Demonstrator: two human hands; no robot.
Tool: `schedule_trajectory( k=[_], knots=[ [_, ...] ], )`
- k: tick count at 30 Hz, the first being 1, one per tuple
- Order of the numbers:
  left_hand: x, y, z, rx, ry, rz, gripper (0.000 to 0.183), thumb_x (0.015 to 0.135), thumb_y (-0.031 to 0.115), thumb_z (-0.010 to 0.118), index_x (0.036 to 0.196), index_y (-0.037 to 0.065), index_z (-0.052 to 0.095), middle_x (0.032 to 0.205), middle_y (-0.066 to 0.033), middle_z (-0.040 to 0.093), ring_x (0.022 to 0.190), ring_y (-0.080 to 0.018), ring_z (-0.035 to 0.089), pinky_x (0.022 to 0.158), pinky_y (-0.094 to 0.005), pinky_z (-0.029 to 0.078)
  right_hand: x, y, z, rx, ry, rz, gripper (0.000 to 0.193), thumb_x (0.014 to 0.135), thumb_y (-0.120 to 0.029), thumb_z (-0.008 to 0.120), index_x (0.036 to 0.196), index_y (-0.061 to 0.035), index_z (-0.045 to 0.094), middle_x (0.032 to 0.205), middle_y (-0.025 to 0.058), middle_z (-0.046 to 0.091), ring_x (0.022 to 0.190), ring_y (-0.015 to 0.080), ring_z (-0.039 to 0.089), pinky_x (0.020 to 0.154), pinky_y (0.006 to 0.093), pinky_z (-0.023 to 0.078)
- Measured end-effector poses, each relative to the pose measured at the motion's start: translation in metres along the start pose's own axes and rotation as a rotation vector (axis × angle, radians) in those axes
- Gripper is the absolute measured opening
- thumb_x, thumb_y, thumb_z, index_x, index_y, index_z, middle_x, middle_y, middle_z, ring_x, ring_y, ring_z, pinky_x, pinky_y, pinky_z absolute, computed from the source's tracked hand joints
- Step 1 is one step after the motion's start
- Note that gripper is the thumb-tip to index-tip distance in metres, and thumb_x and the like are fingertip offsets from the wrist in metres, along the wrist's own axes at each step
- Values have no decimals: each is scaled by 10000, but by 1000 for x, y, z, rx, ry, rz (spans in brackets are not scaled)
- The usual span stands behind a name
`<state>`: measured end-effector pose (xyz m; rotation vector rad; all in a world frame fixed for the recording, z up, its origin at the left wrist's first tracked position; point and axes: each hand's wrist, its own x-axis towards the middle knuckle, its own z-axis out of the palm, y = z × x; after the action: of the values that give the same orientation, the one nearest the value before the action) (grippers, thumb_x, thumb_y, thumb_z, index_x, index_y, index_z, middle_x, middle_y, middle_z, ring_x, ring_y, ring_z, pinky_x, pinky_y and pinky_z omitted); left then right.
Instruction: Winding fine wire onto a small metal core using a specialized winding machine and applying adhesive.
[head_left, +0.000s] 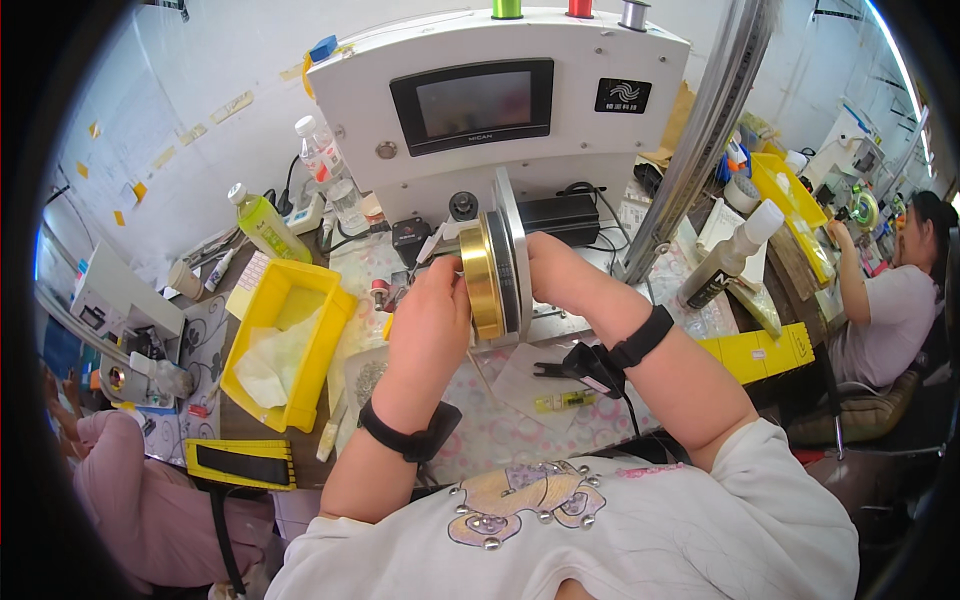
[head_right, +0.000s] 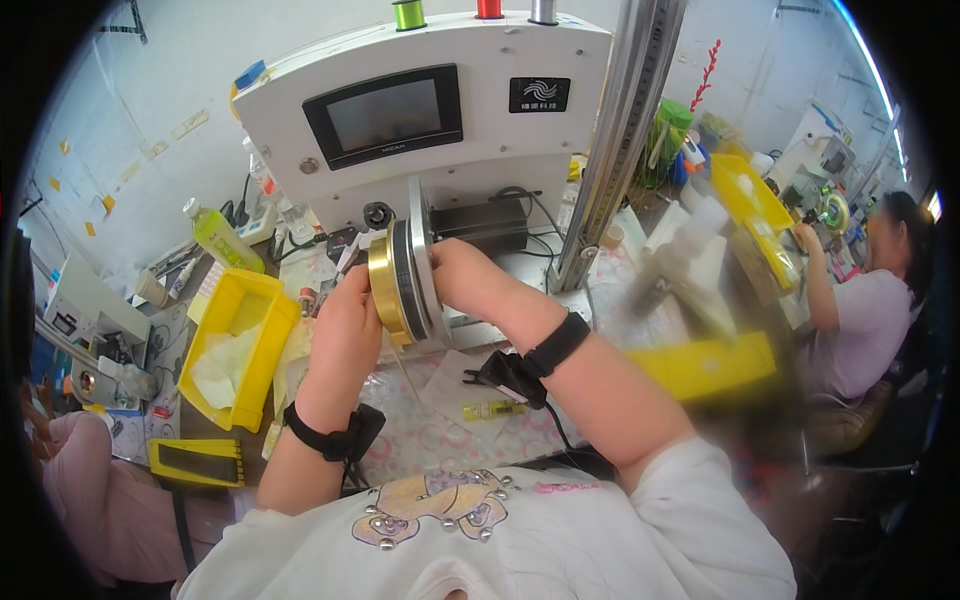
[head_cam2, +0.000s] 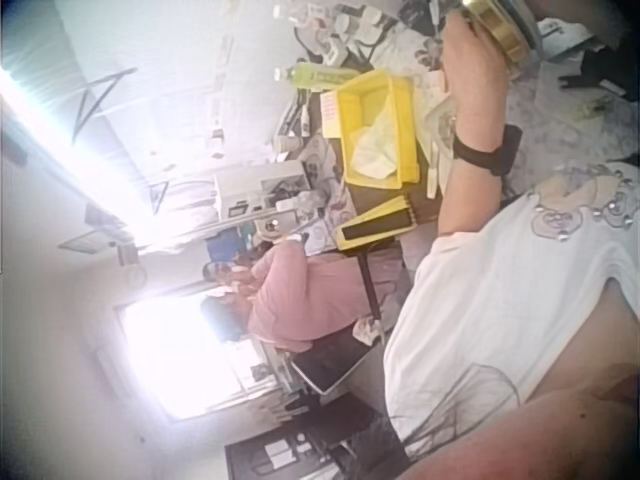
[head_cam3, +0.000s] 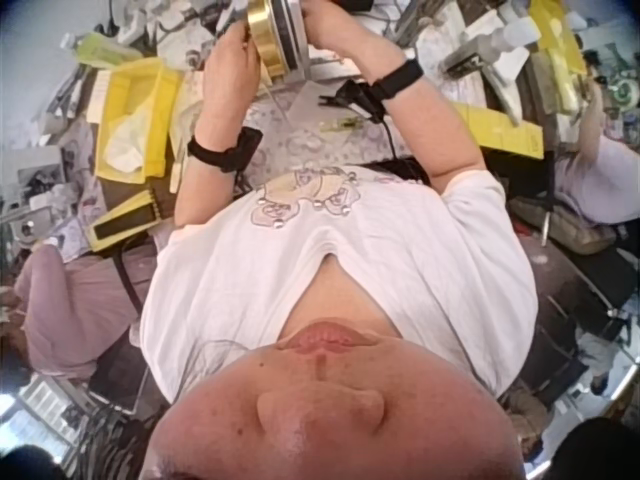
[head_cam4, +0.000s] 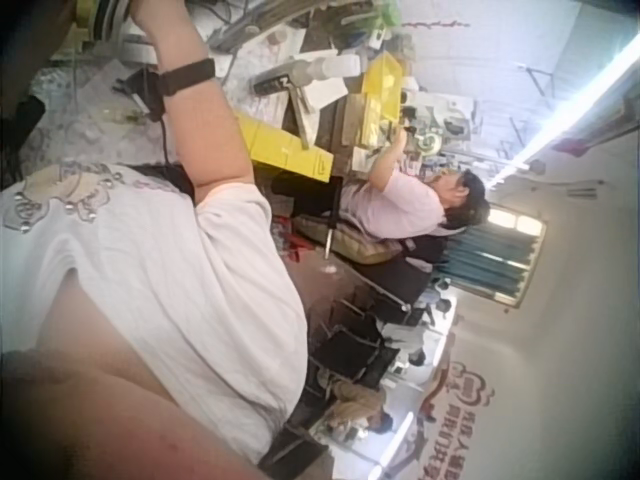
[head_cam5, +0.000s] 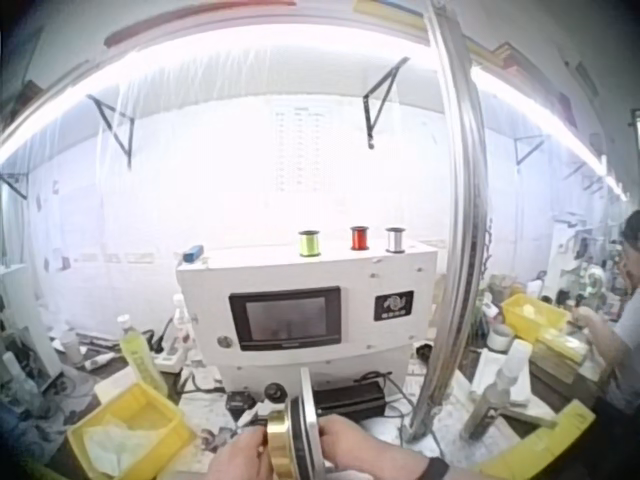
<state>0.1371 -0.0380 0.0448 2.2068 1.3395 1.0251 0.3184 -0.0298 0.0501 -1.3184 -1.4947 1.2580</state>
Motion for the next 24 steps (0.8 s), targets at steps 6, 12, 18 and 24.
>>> schedule_trajectory(
  k=[6,12,18,24],
  knots=[
    [5,3,-3,99,-80,-58,175,936,157,510,1049,45,583,920,-209,645,889,-403,613,735,-477,475,2,1,-1,-60,15,-5,187,835,-72,622,971,19,713,851,113,709,768,149,633,738,313,497],
    [7,4,-3,-37,-76,-21,160,922,147,523,1019,40,592,928,-217,644,902,-411,607,750,-466,480,1,-1,-1,-54,10,22,192,835,-77,621,977,16,714,854,127,710,782,159,638,757,320,496],
    [5,8,-5,19,-80,-93,178,919,139,521,1021,6,581,935,-222,646,923,-411,604,754,-465,478,3,4,0,-57,14,5,189,838,-78,626,980,8,716,863,119,713,791,151,638,760,317,495],
    [9,5,-5,-48,-87,-38,174,919,138,518,1003,0,584,917,-225,647,918,-422,599,757,-468,473,9,13,0,-38,5,-36,186,835,-85,635,975,6,717,850,110,710,765,147,636,745,310,496]
  ],
)
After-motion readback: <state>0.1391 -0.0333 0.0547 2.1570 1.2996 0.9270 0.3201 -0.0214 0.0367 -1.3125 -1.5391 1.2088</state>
